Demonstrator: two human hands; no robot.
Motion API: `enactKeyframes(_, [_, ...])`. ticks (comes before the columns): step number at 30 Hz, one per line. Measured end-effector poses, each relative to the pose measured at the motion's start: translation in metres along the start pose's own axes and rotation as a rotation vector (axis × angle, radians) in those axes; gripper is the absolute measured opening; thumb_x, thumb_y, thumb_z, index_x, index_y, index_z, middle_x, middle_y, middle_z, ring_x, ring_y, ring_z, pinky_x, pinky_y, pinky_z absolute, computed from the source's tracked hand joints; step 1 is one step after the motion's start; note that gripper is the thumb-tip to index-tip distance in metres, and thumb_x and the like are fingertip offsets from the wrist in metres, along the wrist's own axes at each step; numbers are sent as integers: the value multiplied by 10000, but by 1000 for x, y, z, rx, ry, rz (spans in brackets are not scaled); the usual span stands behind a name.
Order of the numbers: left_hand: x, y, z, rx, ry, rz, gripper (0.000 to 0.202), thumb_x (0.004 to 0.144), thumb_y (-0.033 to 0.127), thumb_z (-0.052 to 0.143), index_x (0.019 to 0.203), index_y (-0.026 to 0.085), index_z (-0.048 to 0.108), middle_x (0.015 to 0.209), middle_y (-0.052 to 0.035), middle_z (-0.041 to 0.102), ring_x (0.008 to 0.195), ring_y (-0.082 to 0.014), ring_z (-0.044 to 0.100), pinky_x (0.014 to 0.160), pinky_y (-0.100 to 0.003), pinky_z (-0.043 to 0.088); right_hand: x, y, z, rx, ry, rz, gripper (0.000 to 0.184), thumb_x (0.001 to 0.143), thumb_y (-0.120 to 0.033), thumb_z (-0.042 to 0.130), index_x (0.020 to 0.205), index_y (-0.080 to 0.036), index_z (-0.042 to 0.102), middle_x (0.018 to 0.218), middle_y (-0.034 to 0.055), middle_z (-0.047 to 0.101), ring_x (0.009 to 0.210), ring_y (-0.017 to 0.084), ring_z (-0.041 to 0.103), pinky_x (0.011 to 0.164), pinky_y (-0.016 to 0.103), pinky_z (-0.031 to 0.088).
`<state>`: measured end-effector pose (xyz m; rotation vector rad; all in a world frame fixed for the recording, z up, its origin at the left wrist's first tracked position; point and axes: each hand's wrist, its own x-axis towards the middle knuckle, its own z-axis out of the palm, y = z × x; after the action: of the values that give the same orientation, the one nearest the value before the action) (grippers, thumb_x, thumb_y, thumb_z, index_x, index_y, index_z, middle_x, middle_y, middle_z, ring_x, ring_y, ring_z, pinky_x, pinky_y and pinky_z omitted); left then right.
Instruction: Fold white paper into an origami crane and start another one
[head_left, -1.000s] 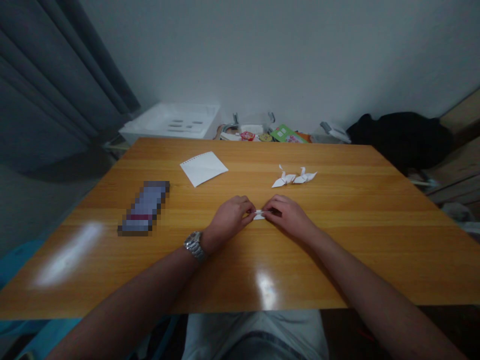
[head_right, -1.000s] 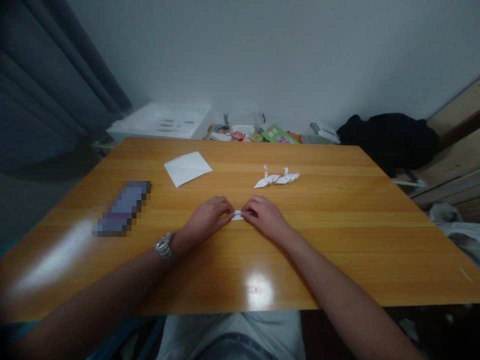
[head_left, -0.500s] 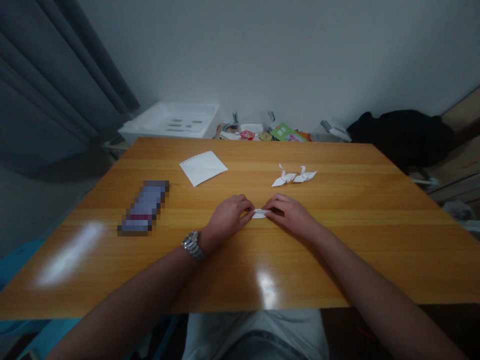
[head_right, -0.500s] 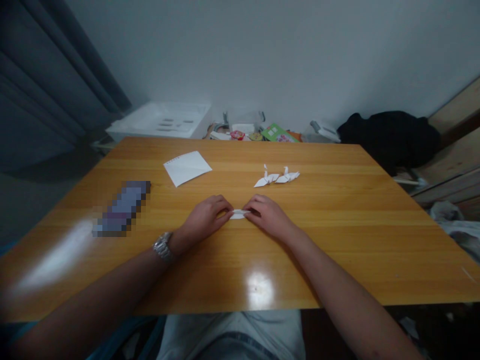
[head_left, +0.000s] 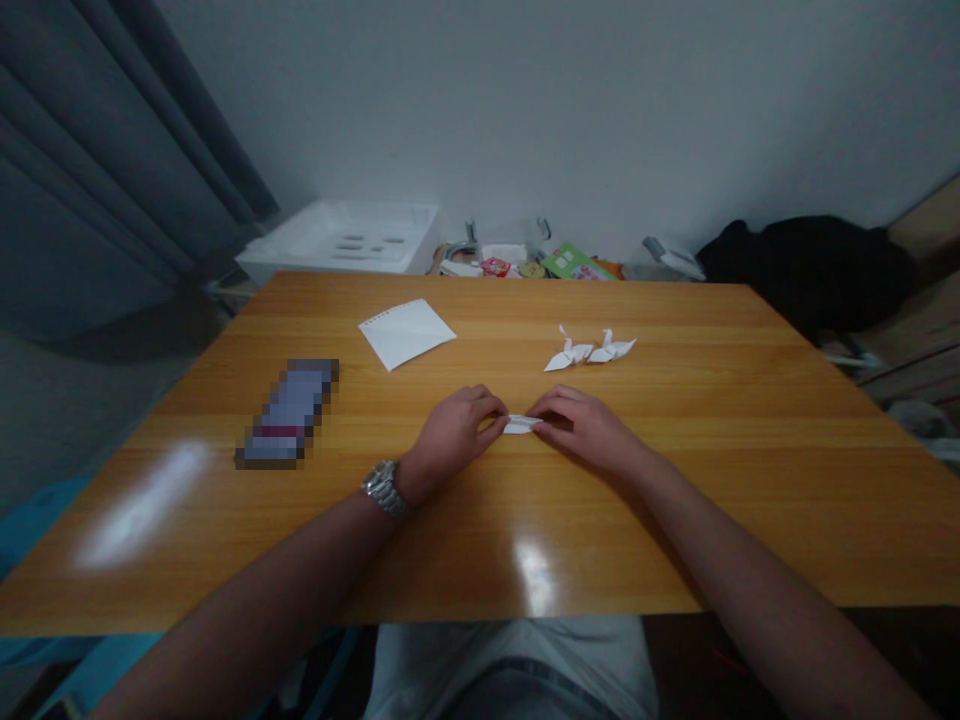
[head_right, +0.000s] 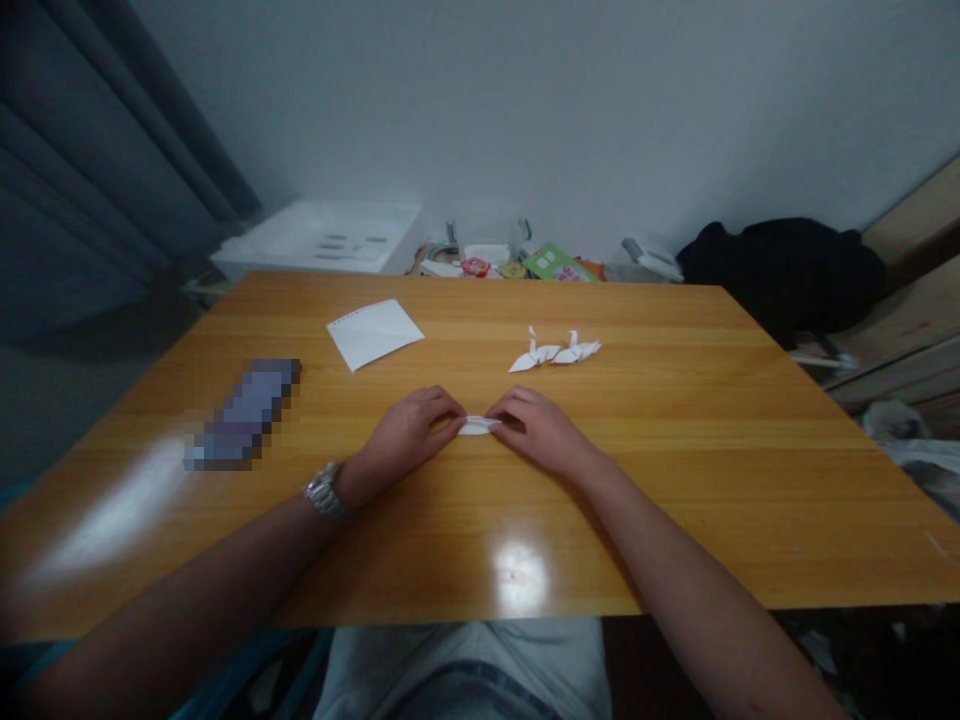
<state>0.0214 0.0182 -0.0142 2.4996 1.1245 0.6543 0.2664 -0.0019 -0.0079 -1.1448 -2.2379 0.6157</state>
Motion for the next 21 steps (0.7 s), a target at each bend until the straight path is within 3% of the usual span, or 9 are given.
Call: enactKeyframes(21, [0, 1, 1, -44, -64, 69, 136, 975, 290, 592, 1065, 199, 641, 1011, -42, 662, 946, -208, 613, 849, -329, 488, 1, 4, 2, -26, 43, 96, 114, 952, -201, 591, 865, -180, 662, 903, 63, 639, 864, 201, 612, 791, 342, 482])
